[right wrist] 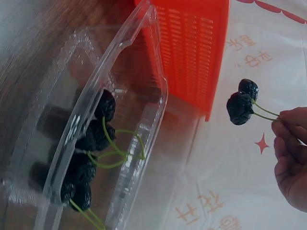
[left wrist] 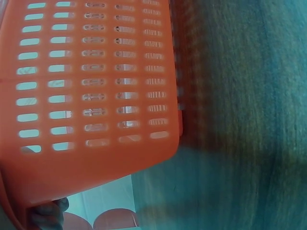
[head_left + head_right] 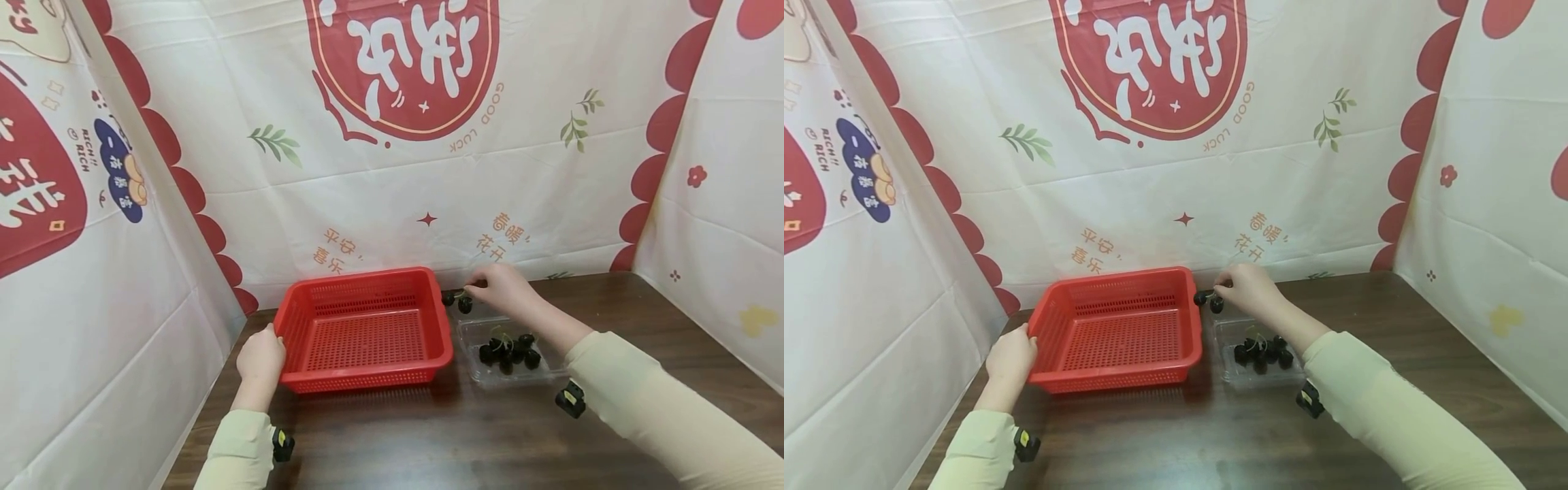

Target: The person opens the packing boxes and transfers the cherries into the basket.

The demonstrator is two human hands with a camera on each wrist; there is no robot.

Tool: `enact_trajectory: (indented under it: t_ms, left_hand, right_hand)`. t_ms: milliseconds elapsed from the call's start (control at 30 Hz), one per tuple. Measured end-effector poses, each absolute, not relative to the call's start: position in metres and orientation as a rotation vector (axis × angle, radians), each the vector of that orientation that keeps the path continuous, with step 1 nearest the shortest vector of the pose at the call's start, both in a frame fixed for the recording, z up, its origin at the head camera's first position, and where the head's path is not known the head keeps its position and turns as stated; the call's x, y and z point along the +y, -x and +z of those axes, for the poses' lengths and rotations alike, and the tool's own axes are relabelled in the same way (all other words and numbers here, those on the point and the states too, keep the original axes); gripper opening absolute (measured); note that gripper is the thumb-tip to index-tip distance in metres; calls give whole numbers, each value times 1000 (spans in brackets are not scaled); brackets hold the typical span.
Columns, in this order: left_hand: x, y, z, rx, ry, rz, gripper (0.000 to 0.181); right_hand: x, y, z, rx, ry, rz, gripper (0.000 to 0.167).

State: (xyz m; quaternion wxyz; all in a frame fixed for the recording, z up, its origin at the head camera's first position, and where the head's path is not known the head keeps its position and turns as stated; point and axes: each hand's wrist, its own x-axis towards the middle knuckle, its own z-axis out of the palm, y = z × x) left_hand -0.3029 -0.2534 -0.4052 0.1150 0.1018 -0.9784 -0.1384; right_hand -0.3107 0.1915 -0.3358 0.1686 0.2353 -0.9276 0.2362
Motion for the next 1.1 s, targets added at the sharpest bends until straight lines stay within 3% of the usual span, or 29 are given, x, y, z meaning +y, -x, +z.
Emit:
enact_trajectory:
  t_ms: [1100]
  left_hand:
    - [-253,304,-407,-2863,-317,-484,38]
  right_hand:
    - [129,358,-363,-2676,-566,1085,12]
